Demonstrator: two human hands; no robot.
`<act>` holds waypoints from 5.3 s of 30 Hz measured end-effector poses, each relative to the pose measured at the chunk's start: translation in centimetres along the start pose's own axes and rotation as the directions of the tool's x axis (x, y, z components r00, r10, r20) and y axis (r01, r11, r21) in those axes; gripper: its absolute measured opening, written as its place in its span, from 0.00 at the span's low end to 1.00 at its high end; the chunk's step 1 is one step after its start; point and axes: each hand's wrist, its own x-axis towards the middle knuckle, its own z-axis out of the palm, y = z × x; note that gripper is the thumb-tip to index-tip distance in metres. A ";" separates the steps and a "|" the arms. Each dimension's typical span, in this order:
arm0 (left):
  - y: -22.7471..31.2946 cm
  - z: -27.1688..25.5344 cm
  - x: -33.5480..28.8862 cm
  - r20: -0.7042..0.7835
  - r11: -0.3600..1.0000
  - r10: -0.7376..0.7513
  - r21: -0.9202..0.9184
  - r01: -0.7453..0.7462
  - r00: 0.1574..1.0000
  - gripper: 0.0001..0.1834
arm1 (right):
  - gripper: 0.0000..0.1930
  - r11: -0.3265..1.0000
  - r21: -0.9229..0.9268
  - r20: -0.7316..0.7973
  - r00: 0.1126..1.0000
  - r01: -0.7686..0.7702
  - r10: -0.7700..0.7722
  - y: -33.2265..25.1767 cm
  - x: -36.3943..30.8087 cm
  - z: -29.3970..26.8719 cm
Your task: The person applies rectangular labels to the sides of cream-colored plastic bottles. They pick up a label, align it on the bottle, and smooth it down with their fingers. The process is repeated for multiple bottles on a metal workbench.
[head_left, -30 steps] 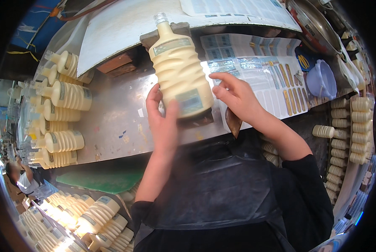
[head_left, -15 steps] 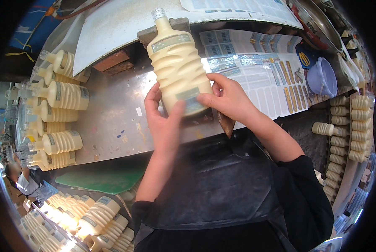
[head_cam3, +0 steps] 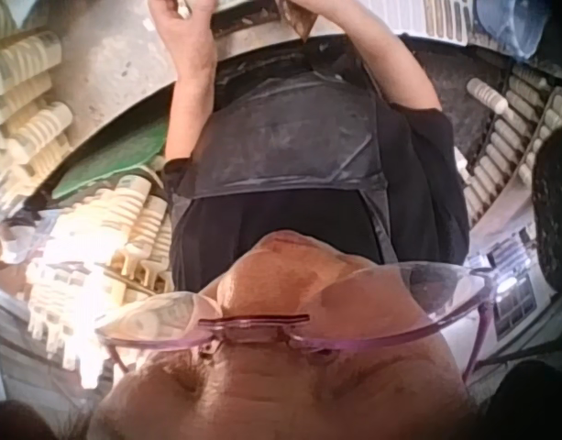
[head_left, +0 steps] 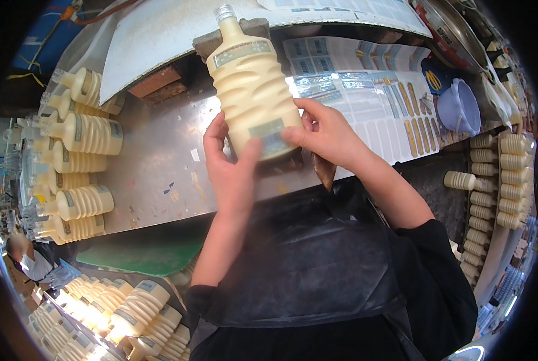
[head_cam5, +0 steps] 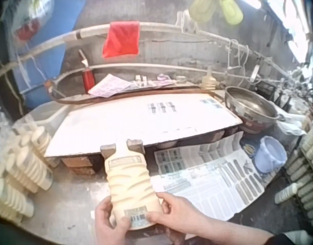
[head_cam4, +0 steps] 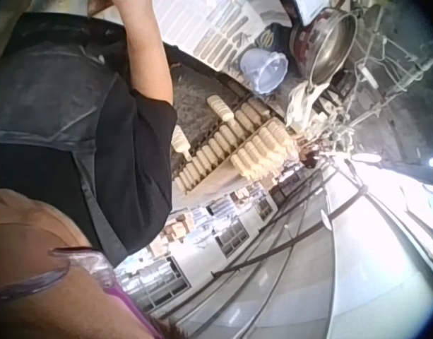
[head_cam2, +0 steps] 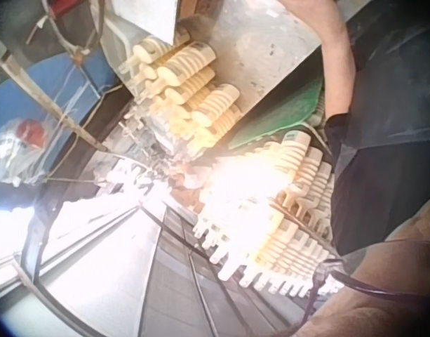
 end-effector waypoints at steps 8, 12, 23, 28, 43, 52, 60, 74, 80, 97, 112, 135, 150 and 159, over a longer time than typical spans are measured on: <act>0.1 0.5 -0.2 0.000 0.999 0.014 -0.040 -0.014 1.000 0.39 | 0.41 0.998 -0.057 0.029 0.999 -0.020 0.022 -1.4 -0.4 -0.2; 0.5 0.6 -0.3 0.004 0.999 0.011 -0.047 -0.011 1.000 0.41 | 0.41 0.996 -0.087 0.001 1.000 -0.003 0.003 -1.2 -0.4 -0.1; 0.6 0.6 -0.3 0.007 1.000 0.001 -0.027 -0.001 1.000 0.41 | 0.33 1.000 -0.015 -0.015 1.000 0.002 -0.002 -0.5 -0.3 0.3; 0.7 0.7 -0.4 0.021 1.000 0.013 0.021 -0.014 1.000 0.44 | 0.33 1.000 0.009 -0.021 1.000 0.007 -0.007 -0.8 -0.4 0.3; 0.9 1.2 -0.4 0.007 1.000 -0.003 -0.009 0.003 1.000 0.45 | 0.32 1.000 -0.018 -0.054 0.998 0.025 -0.026 -0.3 -0.3 0.7; 0.7 1.3 -0.5 -0.007 1.000 0.006 -0.002 -0.006 1.000 0.46 | 0.32 1.000 -0.003 -0.026 1.000 0.002 -0.002 -0.3 -0.4 0.5; 0.9 1.1 -0.4 -0.006 0.999 0.003 0.052 -0.003 1.000 0.47 | 0.14 0.835 0.548 -0.053 0.998 0.057 -0.034 -2.4 0.7 -3.5; -0.8 -0.2 1.1 -0.047 0.999 0.012 0.034 -0.010 0.999 0.34 | 0.10 0.297 -0.506 0.028 0.360 0.810 -0.933 -1.7 -3.6 0.4; 0.4 -0.4 1.1 -0.019 0.990 -0.039 -0.137 0.036 0.999 0.25 | 0.14 0.264 -0.631 0.125 0.432 0.729 -0.893 -4.2 -3.8 1.0; 1.1 0.3 0.0 -0.078 0.935 -0.086 -0.350 0.054 0.993 0.20 | 0.09 0.788 -0.155 -0.285 0.737 0.596 -0.613 -6.7 -3.5 3.7; -0.7 2.3 0.4 -0.117 0.990 0.086 0.120 -0.072 0.989 0.38 | 0.20 0.906 -0.177 -0.350 0.835 0.385 -0.424 -0.8 -2.1 1.7; -1.0 -0.1 0.9 -0.101 0.986 0.023 -0.160 -0.040 0.995 0.22 | 0.12 0.356 -0.559 0.009 0.434 0.749 -0.901 -3.4 -3.3 0.6; 0.3 -0.8 0.5 -0.090 0.940 -0.070 -0.339 0.036 0.994 0.15 | 0.11 0.488 -0.512 0.099 0.612 0.707 -0.784 -5.2 -2.7 1.5; -0.2 -0.7 1.1 -0.091 0.965 -0.034 -0.264 0.009 0.995 0.16 | 0.09 0.436 -0.436 0.004 0.486 0.787 -0.874 -3.0 -4.0 1.3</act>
